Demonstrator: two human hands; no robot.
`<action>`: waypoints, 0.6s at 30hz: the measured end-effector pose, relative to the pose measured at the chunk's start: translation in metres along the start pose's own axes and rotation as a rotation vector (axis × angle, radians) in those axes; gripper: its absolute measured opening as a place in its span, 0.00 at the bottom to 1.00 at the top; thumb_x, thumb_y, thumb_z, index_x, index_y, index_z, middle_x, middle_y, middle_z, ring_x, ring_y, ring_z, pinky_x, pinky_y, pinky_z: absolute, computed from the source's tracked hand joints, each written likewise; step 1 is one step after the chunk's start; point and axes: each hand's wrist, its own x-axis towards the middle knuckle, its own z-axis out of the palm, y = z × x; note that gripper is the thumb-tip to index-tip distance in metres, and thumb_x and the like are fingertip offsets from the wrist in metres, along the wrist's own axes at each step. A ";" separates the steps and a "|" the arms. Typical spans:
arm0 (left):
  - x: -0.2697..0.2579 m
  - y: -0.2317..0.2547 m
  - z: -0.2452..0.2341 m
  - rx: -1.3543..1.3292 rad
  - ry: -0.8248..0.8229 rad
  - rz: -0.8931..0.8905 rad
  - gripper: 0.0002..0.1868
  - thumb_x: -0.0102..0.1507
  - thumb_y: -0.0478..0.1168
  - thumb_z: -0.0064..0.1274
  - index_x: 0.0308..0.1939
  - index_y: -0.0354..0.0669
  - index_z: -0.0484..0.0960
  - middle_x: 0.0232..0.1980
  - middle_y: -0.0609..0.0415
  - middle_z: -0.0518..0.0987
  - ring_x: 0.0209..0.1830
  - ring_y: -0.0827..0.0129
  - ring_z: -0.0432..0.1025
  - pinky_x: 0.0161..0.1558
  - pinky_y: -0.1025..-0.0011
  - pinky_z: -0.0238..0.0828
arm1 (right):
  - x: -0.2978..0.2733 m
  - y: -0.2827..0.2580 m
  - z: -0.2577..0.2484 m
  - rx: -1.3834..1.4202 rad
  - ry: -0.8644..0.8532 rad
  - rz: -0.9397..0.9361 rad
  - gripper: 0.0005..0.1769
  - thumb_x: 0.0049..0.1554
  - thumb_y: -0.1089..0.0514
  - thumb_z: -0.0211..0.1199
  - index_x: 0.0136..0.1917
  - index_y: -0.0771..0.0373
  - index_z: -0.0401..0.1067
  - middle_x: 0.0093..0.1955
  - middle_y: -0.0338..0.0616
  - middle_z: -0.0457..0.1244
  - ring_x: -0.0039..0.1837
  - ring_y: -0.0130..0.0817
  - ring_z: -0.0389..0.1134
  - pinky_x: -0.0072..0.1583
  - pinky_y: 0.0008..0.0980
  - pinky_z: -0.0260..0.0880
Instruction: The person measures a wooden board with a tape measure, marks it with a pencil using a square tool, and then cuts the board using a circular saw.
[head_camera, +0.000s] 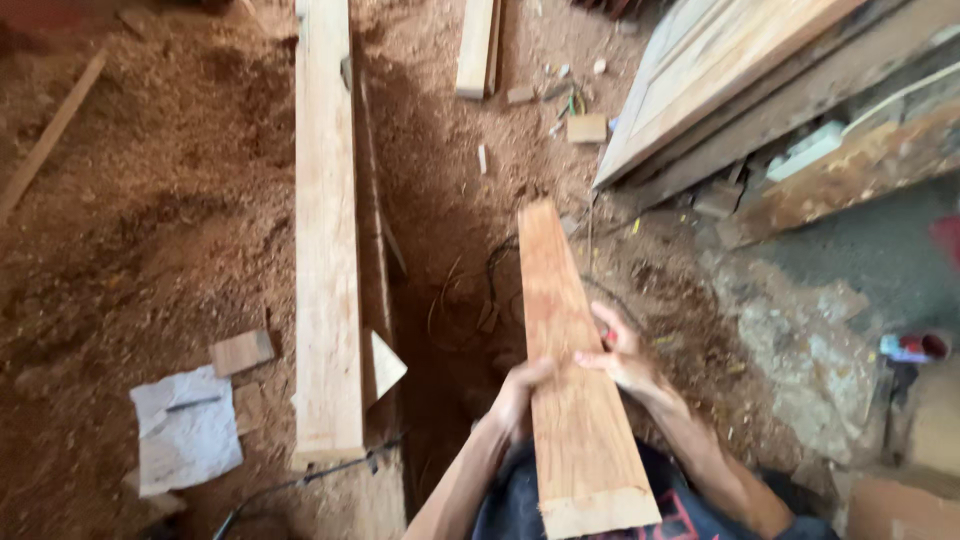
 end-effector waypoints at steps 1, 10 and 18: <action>0.008 0.000 0.003 0.178 0.009 0.072 0.32 0.59 0.33 0.56 0.66 0.23 0.68 0.57 0.34 0.79 0.51 0.50 0.77 0.53 0.54 0.78 | -0.004 0.007 0.001 0.005 0.001 0.018 0.55 0.43 0.69 0.74 0.78 0.70 0.48 0.70 0.55 0.61 0.68 0.40 0.66 0.64 0.39 0.71; 0.033 0.044 -0.004 0.527 0.236 0.249 0.34 0.50 0.27 0.62 0.59 0.29 0.67 0.50 0.39 0.82 0.44 0.55 0.81 0.50 0.59 0.82 | -0.111 -0.028 0.046 0.387 0.016 0.696 0.30 0.52 0.53 0.67 0.63 0.75 0.72 0.51 0.59 0.71 0.49 0.48 0.74 0.51 0.49 0.77; 0.072 0.096 -0.022 0.545 0.129 0.332 0.34 0.49 0.27 0.59 0.60 0.31 0.69 0.50 0.43 0.82 0.47 0.58 0.80 0.54 0.59 0.79 | -0.089 -0.014 0.075 0.342 0.110 0.340 0.27 0.50 0.56 0.71 0.60 0.72 0.75 0.51 0.51 0.72 0.51 0.37 0.74 0.53 0.37 0.74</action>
